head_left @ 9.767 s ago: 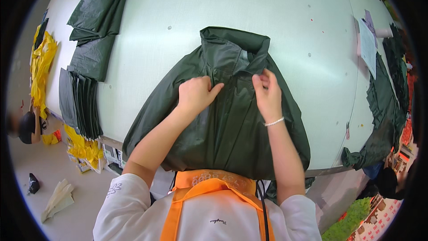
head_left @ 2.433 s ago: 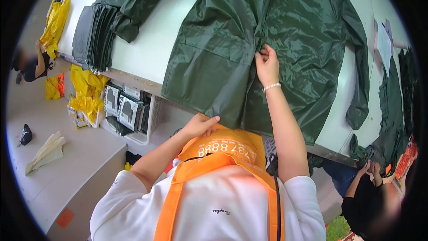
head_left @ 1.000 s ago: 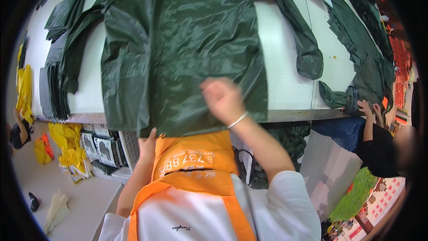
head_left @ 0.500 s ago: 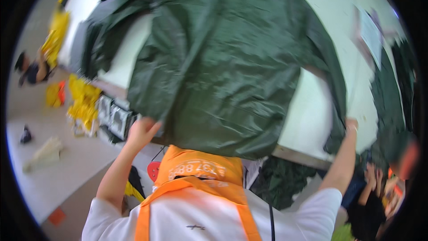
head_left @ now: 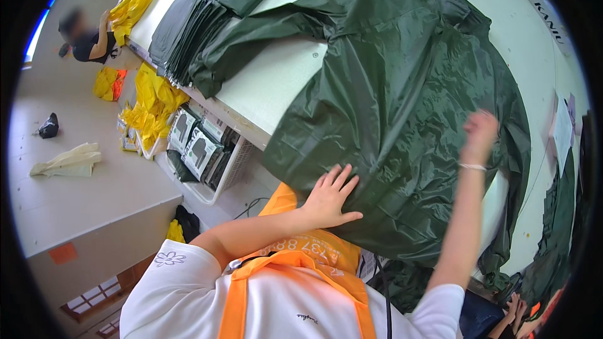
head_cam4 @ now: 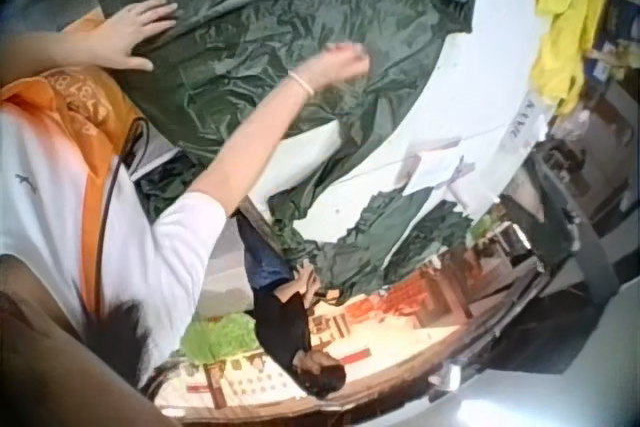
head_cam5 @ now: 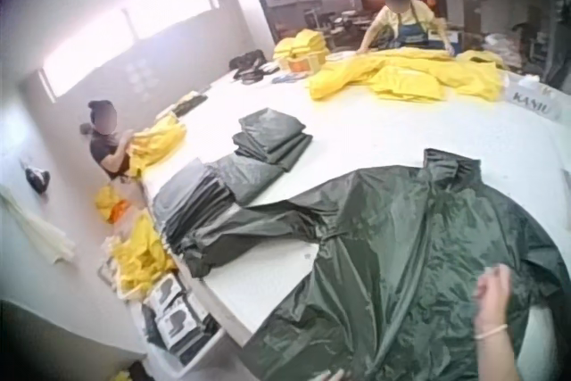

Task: The person folds a dark green jacket on a white table. They smooth the fabric, fold the sleeves inward, fold the jacket in half, and then fold it again into a compact rectangle. The folded jacket is placed into a plastic packaging bag labeled 'HIMALAYA' and set aside.

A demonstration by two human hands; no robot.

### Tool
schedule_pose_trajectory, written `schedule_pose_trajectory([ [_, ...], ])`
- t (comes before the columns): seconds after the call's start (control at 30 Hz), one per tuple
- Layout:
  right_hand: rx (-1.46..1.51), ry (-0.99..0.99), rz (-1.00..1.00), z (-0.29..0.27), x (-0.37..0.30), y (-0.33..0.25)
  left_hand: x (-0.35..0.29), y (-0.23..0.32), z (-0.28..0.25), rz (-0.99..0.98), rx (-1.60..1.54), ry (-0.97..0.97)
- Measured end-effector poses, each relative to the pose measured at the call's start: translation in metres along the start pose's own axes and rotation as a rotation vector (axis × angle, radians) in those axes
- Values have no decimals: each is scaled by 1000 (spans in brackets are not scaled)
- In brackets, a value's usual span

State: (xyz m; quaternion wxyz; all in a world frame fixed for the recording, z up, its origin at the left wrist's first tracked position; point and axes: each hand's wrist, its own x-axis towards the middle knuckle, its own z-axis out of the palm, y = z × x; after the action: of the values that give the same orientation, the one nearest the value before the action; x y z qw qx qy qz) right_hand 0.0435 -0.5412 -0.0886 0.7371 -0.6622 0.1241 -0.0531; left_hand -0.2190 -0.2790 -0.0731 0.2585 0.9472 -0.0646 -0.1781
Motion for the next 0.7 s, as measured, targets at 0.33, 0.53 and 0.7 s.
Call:
schedule_pose_trajectory([
  [0.33, -839, -49, -60, 332, -57, 12, 219, -203, -163, -553, -1258, 467],
  [0.53, -760, -98, -163, 311, -50, 69, 275, -223, -202, -489, -1337, 716],
  [0.7, -103, -434, 204, 251, -51, 63, 267, -204, -257, -38, -553, 462],
])
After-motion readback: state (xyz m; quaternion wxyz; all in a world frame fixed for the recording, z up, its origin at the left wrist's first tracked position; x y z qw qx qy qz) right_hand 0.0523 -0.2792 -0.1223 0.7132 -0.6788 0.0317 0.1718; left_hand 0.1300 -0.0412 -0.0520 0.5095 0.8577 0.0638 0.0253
